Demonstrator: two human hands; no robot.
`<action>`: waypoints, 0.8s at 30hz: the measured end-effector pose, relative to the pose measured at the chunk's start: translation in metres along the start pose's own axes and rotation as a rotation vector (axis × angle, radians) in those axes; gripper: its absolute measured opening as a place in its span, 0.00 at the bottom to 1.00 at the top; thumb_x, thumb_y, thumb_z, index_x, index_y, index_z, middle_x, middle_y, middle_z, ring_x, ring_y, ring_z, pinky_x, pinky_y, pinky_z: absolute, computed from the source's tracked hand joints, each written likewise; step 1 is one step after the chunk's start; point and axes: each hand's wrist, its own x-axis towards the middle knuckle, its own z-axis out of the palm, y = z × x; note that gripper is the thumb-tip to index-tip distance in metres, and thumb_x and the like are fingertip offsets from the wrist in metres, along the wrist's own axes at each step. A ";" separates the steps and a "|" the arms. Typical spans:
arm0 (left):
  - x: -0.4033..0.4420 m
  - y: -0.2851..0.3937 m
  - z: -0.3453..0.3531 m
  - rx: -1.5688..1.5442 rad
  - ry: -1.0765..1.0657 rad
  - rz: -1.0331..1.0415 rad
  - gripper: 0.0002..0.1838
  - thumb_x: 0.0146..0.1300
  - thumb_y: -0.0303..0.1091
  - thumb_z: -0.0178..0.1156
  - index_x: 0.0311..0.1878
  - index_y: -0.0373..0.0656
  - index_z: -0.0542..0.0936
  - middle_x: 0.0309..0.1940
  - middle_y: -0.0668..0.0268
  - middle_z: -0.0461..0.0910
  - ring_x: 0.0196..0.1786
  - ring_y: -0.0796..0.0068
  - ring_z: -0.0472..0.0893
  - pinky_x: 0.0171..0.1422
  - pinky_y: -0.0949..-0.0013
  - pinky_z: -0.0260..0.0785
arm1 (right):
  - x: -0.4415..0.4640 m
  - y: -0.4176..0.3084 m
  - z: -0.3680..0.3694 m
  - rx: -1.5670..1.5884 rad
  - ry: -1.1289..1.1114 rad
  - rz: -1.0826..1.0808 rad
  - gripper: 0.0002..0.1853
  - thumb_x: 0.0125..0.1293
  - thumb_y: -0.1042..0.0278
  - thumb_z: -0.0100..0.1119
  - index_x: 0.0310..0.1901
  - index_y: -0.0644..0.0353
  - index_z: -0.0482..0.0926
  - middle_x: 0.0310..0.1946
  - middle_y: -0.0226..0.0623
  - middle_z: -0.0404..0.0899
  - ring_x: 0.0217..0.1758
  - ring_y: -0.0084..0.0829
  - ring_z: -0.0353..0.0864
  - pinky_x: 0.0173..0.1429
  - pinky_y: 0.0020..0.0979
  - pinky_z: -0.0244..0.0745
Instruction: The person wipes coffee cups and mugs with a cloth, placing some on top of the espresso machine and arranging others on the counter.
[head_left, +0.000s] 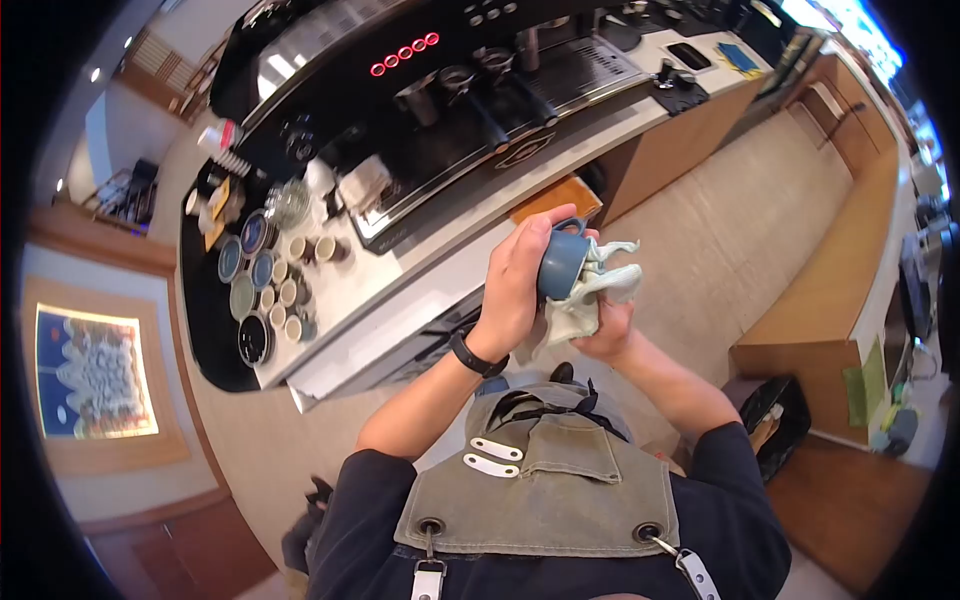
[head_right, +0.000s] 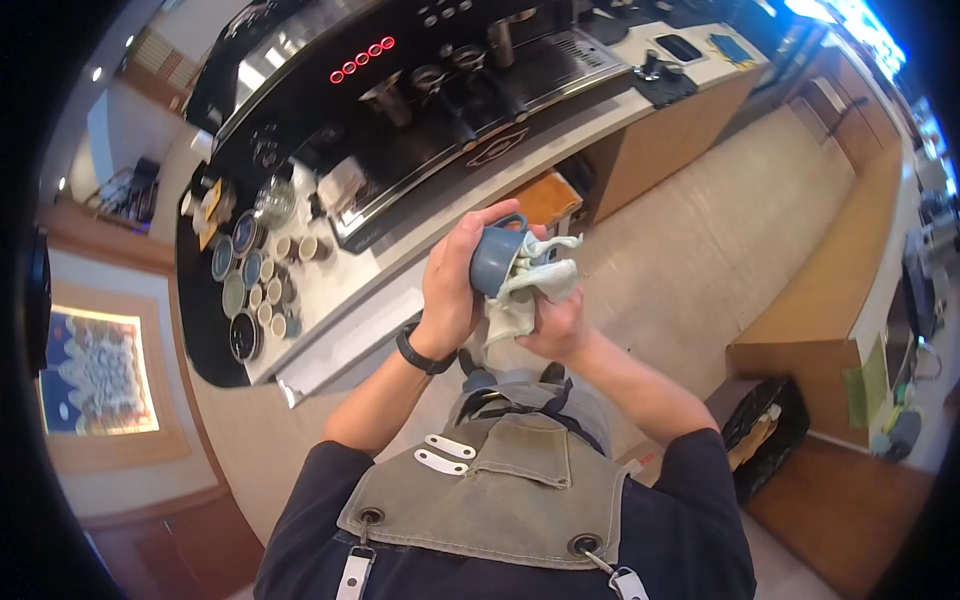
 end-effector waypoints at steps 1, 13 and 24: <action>-0.009 0.003 -0.001 0.020 0.038 0.056 0.30 0.80 0.50 0.46 0.65 0.29 0.74 0.55 0.49 0.83 0.56 0.67 0.84 0.67 0.66 0.72 | -0.003 -0.009 0.002 0.078 -0.057 0.062 0.16 0.52 0.72 0.73 0.45 0.60 0.87 0.45 0.47 0.86 0.46 0.48 0.88 0.51 0.43 0.81; -0.076 -0.019 -0.112 0.944 -0.030 0.729 0.45 0.71 0.46 0.64 0.81 0.38 0.51 0.73 0.50 0.68 0.70 0.49 0.71 0.77 0.55 0.61 | 0.003 -0.050 0.044 0.980 -0.297 1.008 0.08 0.73 0.78 0.52 0.46 0.65 0.82 0.38 0.28 0.84 0.40 0.19 0.81 0.44 0.25 0.77; -0.185 0.027 -0.217 -0.159 -0.080 0.034 0.44 0.65 0.42 0.74 0.77 0.36 0.63 0.68 0.64 0.74 0.71 0.73 0.72 0.74 0.66 0.65 | 0.022 -0.127 0.129 0.396 -0.379 -0.095 0.16 0.56 0.86 0.64 0.46 0.61 0.84 0.42 0.41 0.86 0.47 0.41 0.86 0.51 0.33 0.79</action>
